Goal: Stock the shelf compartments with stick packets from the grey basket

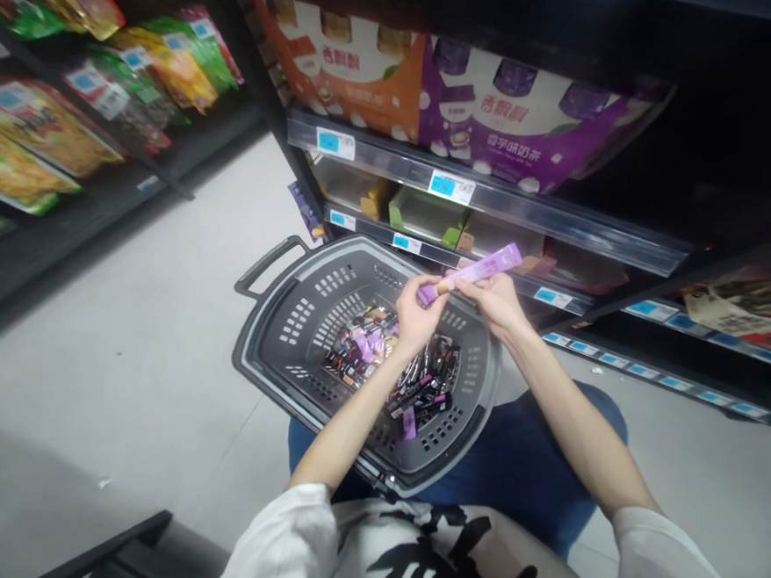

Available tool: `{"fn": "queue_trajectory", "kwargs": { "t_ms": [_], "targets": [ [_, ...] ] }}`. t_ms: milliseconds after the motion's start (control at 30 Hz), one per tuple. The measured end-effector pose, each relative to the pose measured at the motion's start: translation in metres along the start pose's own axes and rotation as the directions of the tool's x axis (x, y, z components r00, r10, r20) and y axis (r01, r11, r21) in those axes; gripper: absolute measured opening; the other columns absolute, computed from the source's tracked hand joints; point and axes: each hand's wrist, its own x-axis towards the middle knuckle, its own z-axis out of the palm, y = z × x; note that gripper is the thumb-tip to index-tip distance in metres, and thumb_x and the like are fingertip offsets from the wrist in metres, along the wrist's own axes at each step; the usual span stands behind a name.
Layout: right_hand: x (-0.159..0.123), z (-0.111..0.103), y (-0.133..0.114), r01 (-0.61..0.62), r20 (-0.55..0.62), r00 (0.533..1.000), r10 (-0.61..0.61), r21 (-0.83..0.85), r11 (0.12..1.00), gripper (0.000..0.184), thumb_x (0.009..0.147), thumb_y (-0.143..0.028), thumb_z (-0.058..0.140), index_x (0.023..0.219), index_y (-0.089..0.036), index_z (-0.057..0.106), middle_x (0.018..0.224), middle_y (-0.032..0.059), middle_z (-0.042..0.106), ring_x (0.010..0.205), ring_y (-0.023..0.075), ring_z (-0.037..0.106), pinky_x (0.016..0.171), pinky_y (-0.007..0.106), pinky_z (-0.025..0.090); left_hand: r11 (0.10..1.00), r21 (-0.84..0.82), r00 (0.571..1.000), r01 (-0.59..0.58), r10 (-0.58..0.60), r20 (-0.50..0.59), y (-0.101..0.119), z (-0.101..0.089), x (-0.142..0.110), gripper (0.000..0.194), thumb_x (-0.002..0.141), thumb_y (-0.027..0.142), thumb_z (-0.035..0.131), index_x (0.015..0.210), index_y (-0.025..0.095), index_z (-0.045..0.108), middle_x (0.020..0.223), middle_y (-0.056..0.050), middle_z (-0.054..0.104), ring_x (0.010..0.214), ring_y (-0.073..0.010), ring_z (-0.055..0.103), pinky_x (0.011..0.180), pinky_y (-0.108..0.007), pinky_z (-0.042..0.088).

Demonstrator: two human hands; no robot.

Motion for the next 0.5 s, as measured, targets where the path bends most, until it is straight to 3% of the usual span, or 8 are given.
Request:
{"fn": "queue_trajectory", "kwargs": {
  "t_ms": [233,300,367,433,500],
  "targets": [
    [-0.003,0.004,-0.002,0.039,0.026,0.999,-0.037,-0.091,0.995,0.063,0.060,-0.048,0.093,0.107,-0.015,0.069,0.103,0.0131,0.079,0.093,0.0264,0.077,0.094,0.039,0.059,0.993,0.109,0.999,-0.041,0.041,-0.005,-0.003,-0.002,0.003,0.026,0.076,0.017,0.076,0.102,0.020,0.069,0.101,-0.005,0.072,0.098,-0.0202,0.068,0.092,-0.034,0.053],
    [-0.002,0.002,-0.005,0.079,0.025,0.997,-0.075,-0.206,0.975,0.060,0.065,-0.055,0.088,0.105,-0.013,0.072,0.099,0.0129,0.080,0.088,0.0257,0.077,0.087,0.037,0.061,0.990,0.130,0.999,-0.052,0.052,-0.001,-0.001,-0.003,0.003,0.025,0.077,0.018,0.075,0.101,0.020,0.069,0.100,-0.005,0.071,0.097,-0.0199,0.068,0.091,-0.034,0.053],
    [-0.002,-0.005,-0.012,0.099,0.085,0.994,-0.069,-0.427,0.899,0.052,0.074,-0.061,0.080,0.092,-0.012,0.075,0.086,0.0125,0.079,0.079,0.0247,0.077,0.076,0.034,0.061,0.988,0.136,0.997,-0.075,0.077,-0.008,0.002,-0.004,0.003,0.023,0.077,0.017,0.075,0.099,0.020,0.069,0.099,-0.004,0.071,0.095,-0.0194,0.068,0.089,-0.033,0.054],
    [-0.003,-0.016,-0.022,0.065,0.219,0.971,0.098,-0.633,0.772,0.052,0.082,-0.064,0.071,0.075,-0.012,0.075,0.071,0.0122,0.076,0.065,0.0222,0.074,0.064,0.031,0.060,0.981,0.160,0.994,-0.106,0.108,-0.008,0.007,-0.005,0.002,0.021,0.078,0.014,0.074,0.097,0.020,0.069,0.098,-0.004,0.071,0.095,-0.0191,0.067,0.090,-0.034,0.054],
    [-0.005,-0.030,-0.033,0.049,0.355,0.875,0.330,-0.742,0.669,0.052,0.085,-0.062,0.069,0.069,-0.012,0.074,0.067,0.0114,0.075,0.055,0.0185,0.071,0.055,0.027,0.055,0.968,0.208,0.990,-0.143,0.144,0.011,0.011,-0.008,0.003,0.019,0.079,0.011,0.072,0.096,0.020,0.070,0.099,-0.004,0.071,0.097,-0.0192,0.067,0.091,-0.035,0.054]
  ]
}}
